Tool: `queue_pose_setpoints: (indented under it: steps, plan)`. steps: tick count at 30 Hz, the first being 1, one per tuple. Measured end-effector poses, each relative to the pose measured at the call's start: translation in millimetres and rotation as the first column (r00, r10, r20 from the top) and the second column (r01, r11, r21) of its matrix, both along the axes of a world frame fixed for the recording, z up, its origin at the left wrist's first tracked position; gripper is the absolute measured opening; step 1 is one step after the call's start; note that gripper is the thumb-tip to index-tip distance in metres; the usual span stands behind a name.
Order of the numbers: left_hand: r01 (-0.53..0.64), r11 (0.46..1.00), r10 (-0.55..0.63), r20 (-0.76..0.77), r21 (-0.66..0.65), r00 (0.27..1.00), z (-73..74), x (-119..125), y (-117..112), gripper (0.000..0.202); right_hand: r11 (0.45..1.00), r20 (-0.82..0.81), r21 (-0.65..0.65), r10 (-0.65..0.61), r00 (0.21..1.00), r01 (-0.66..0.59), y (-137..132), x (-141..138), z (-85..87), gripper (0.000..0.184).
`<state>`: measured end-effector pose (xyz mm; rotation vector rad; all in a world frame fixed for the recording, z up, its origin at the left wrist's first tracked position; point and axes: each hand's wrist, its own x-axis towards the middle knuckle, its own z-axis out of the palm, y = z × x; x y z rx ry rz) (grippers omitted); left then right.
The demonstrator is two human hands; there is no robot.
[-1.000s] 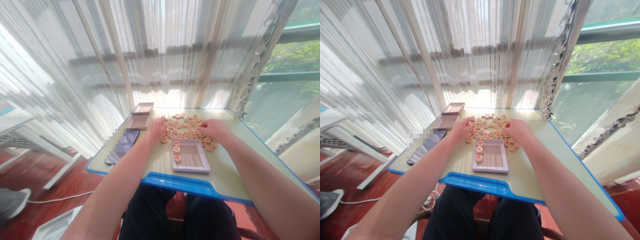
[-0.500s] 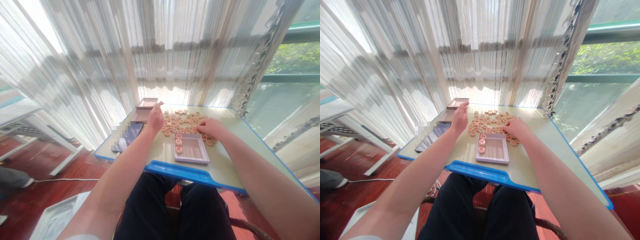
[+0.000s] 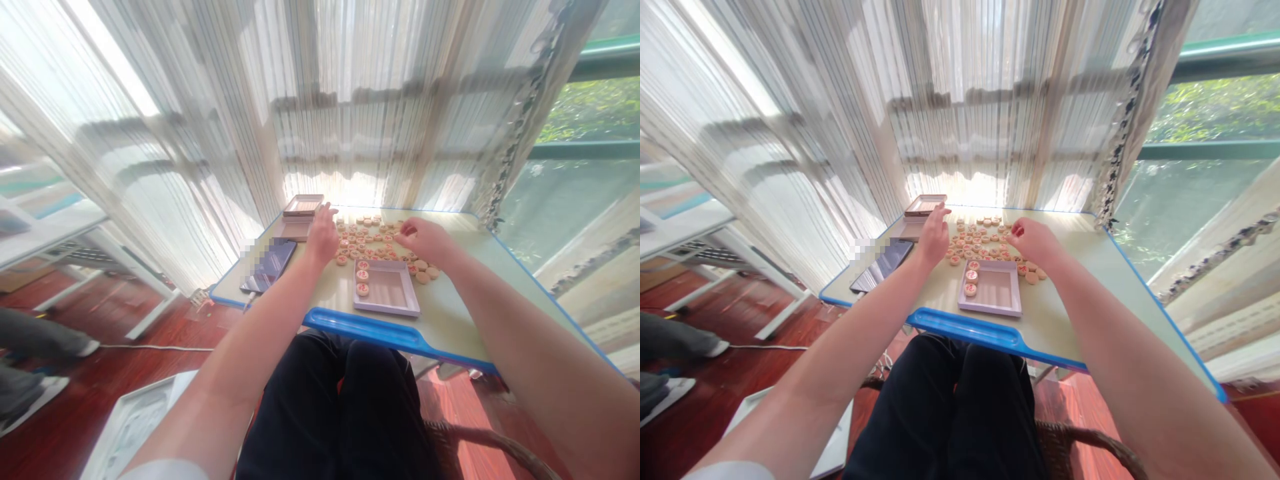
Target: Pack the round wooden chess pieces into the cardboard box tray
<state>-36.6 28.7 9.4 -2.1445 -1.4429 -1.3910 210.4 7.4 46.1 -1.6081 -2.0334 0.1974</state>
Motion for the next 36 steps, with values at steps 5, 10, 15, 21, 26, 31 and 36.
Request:
queue_pose_setpoints:
  steps: [5, 10, 15, 21, 26, 31, 36]
  plan:
    - [-0.072, 0.997, 0.073, -0.087, 0.009, 0.994, 8.2, 4.3, -21.5, 0.025, 0.957, 0.064, 0.000, 0.291, 0.955, -0.292, -28.1, -12.0, 17.7, 0.027]
    - [-0.224, 0.955, 0.188, -0.191, -0.192, 0.964, 11.0, 1.5, -27.7, 0.025, 0.904, 0.110, -0.205, 0.401, 0.909, -0.374, -39.5, -19.4, 19.4, 0.020]
    - [-0.301, 0.914, 0.225, -0.278, -0.272, 0.934, 4.9, 5.3, -27.9, 0.027, 0.927, 0.245, -0.192, 0.363, 0.899, -0.322, -39.3, -22.7, 16.0, 0.017]
    - [-0.301, 0.899, 0.169, -0.384, -0.318, 0.908, 2.7, 12.5, -31.6, 0.030, 0.927, 0.311, -0.199, 0.367, 0.877, -0.317, -44.8, -28.1, 14.8, 0.019]
    - [-0.262, 0.910, 0.083, -0.480, -0.320, 0.873, 3.2, 20.7, -39.9, 0.030, 0.917, 0.378, -0.252, 0.389, 0.840, -0.310, -39.9, -23.5, 12.2, 0.021]
    - [-0.205, 0.929, 0.049, -0.446, -0.308, 0.894, 3.5, 23.6, -40.5, 0.027, 0.897, 0.377, -0.275, 0.432, 0.820, -0.346, -41.5, -13.8, 11.5, 0.036]
    - [-0.192, 0.931, 0.048, -0.418, -0.310, 0.907, 2.0, 22.0, -38.6, 0.025, 0.855, 0.392, -0.276, 0.517, 0.761, -0.439, -43.8, -12.9, 8.4, 0.025]
